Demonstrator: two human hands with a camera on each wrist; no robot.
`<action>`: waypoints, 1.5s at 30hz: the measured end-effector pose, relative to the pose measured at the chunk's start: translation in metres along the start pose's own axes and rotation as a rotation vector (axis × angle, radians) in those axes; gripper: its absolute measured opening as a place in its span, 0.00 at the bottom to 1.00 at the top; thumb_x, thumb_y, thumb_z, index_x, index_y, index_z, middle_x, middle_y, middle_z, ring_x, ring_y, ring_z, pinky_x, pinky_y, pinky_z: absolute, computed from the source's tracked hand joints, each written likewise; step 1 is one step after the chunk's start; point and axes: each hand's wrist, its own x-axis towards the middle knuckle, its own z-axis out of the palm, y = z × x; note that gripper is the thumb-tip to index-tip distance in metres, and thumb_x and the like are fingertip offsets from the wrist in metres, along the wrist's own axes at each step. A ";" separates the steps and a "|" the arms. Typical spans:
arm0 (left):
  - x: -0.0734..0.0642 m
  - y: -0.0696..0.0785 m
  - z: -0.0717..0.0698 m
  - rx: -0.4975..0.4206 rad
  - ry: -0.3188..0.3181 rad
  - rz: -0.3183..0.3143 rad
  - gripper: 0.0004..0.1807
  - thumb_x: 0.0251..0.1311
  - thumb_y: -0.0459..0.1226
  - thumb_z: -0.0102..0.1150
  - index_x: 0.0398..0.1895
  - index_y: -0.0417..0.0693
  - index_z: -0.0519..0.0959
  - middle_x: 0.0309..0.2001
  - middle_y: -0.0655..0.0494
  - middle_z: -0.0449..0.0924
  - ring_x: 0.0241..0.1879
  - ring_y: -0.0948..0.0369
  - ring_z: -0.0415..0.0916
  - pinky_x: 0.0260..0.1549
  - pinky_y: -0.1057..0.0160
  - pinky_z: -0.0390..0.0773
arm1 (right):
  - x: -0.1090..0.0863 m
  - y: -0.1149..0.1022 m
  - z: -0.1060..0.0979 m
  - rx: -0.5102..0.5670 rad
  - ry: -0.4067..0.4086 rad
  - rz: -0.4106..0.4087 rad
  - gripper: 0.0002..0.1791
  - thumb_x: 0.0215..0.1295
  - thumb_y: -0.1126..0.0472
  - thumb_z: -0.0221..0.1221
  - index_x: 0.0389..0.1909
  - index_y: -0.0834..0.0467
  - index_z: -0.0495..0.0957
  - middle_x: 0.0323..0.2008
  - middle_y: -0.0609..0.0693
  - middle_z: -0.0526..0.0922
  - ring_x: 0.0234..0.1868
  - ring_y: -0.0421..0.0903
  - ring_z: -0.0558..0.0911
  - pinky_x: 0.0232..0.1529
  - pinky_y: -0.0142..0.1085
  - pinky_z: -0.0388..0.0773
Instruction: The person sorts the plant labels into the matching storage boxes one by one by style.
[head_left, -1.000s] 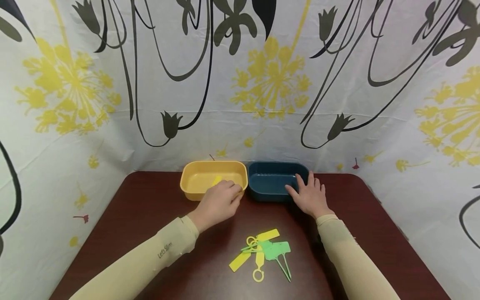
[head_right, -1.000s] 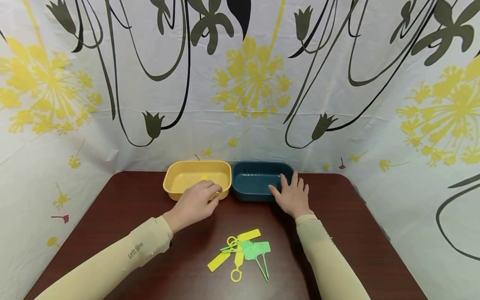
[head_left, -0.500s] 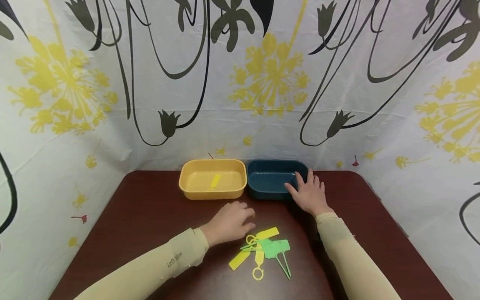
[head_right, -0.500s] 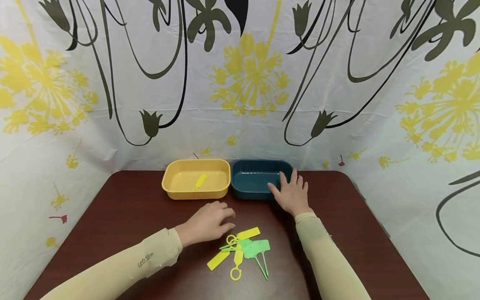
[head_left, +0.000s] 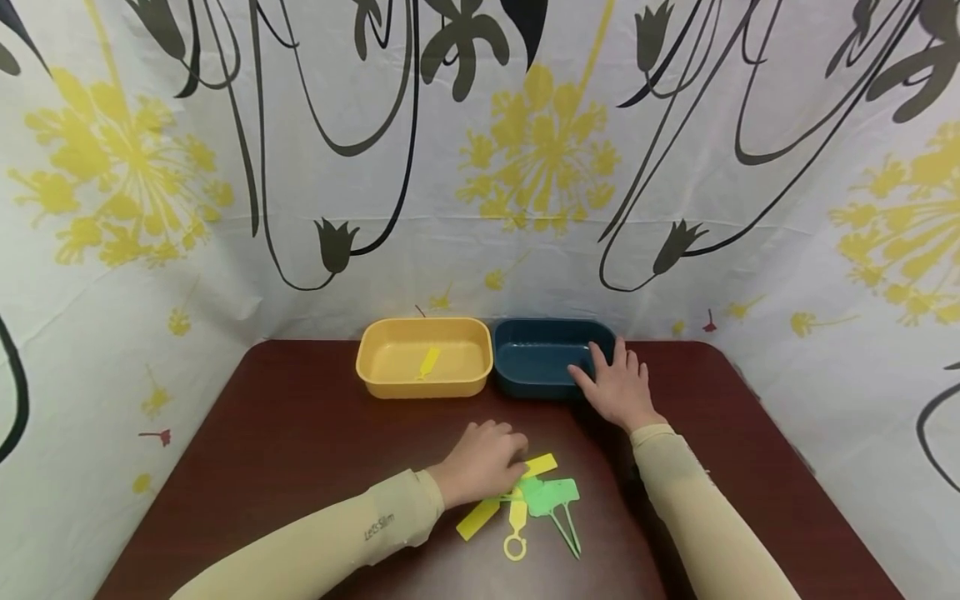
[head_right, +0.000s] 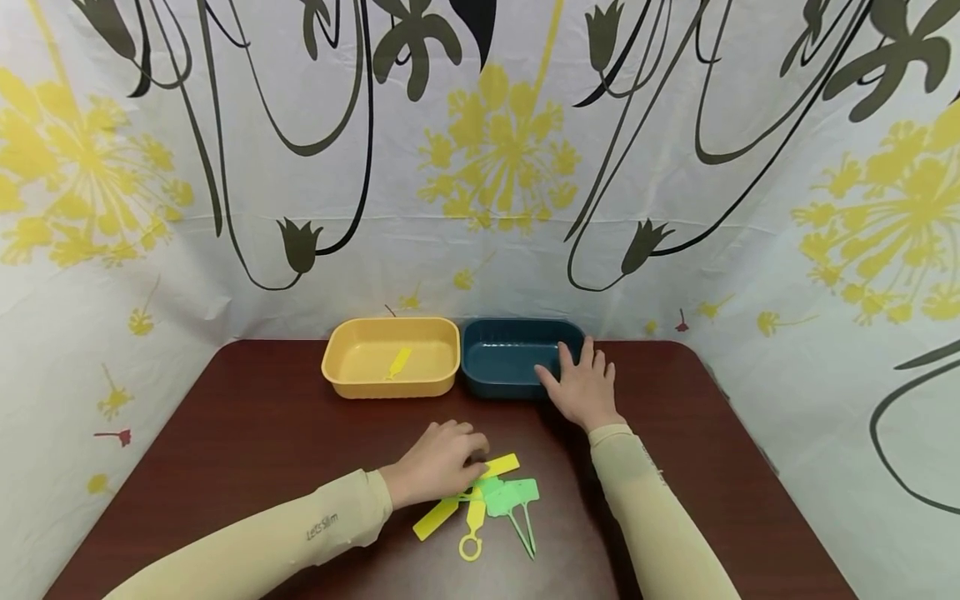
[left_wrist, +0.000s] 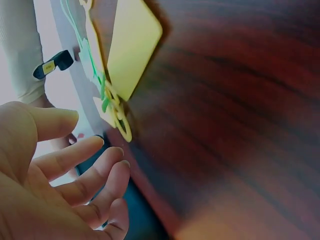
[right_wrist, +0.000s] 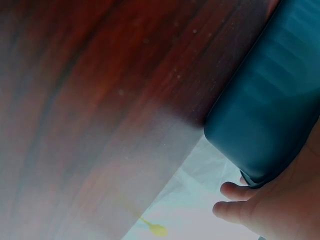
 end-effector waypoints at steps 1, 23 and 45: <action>0.002 0.001 0.002 -0.012 -0.001 -0.005 0.08 0.65 0.47 0.65 0.42 0.57 0.85 0.33 0.65 0.76 0.32 0.63 0.68 0.33 0.59 0.68 | 0.000 0.000 0.000 0.000 -0.001 0.000 0.48 0.72 0.27 0.42 0.79 0.58 0.55 0.76 0.73 0.41 0.72 0.77 0.49 0.65 0.73 0.42; 0.019 0.015 0.025 0.024 -0.016 -0.102 0.14 0.58 0.51 0.72 0.32 0.55 0.79 0.28 0.63 0.69 0.29 0.61 0.66 0.32 0.56 0.67 | 0.000 -0.001 0.002 -0.006 0.007 0.001 0.48 0.72 0.27 0.42 0.78 0.59 0.55 0.76 0.73 0.42 0.71 0.77 0.50 0.65 0.73 0.43; 0.022 0.016 0.023 -0.156 -0.001 -0.109 0.15 0.56 0.42 0.75 0.26 0.54 0.74 0.20 0.66 0.70 0.22 0.66 0.67 0.33 0.60 0.66 | 0.000 -0.001 0.000 -0.004 0.005 0.007 0.49 0.71 0.26 0.41 0.78 0.59 0.54 0.76 0.73 0.41 0.71 0.77 0.49 0.65 0.73 0.42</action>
